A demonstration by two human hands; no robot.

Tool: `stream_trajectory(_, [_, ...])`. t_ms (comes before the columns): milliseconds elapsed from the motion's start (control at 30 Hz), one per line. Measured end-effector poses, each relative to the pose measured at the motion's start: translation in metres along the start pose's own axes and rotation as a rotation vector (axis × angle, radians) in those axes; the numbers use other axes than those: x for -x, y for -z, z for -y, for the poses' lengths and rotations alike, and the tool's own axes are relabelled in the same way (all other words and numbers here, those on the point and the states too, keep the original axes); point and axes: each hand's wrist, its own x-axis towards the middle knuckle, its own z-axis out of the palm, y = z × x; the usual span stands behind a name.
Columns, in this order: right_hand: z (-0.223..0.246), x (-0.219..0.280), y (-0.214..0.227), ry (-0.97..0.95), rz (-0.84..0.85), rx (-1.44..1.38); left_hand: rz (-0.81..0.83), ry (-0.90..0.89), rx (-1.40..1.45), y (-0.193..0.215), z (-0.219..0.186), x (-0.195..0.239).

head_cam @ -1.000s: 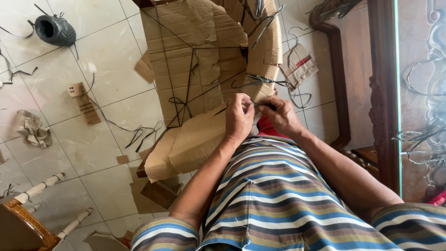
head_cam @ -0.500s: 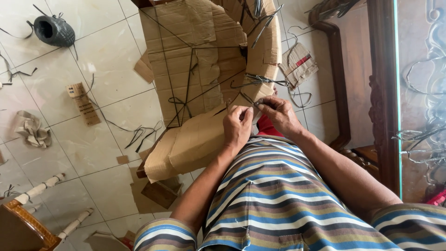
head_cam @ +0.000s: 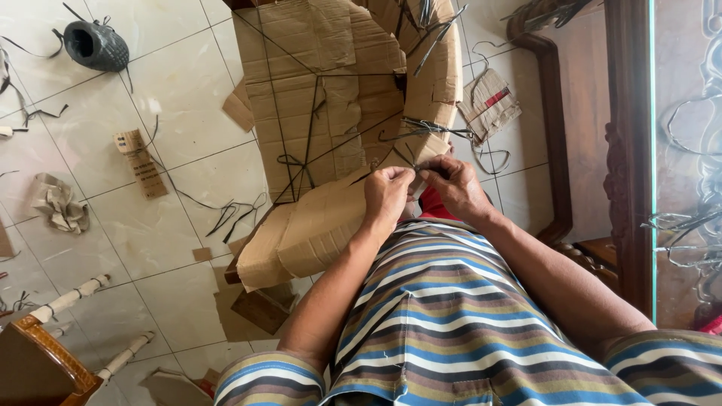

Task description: Securing cardboard padding to a curved frame using wire ties

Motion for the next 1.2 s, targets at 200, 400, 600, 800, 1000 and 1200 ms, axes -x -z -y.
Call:
stream_trajectory(200, [-0.005,0.004,-0.002,0.022,-0.049,0.144,-0.067,-0.173,-0.278,-0.001,0.011,-0.009])
stream_trajectory(400, [-0.066,0.011,0.013,-0.065,-0.149,0.296,-0.202,-0.455,-0.445,0.000,0.049,-0.046])
stream_trajectory(600, [-0.068,0.013,0.034,-0.206,-0.120,0.138,0.036,-0.718,-0.317,0.049,0.032,-0.021])
stream_trajectory(800, [-0.092,0.026,0.073,-0.305,-0.202,0.075,0.439,-0.102,-0.800,0.125,0.003,0.034])
stream_trajectory(1000, [-0.064,0.012,0.079,-0.274,-0.174,0.067,0.223,-0.453,-1.128,0.117,0.083,-0.003])
stream_trajectory(1200, [0.003,-0.033,0.113,-0.272,-0.196,0.207,-0.111,-0.811,-1.267,0.110,0.132,0.001])
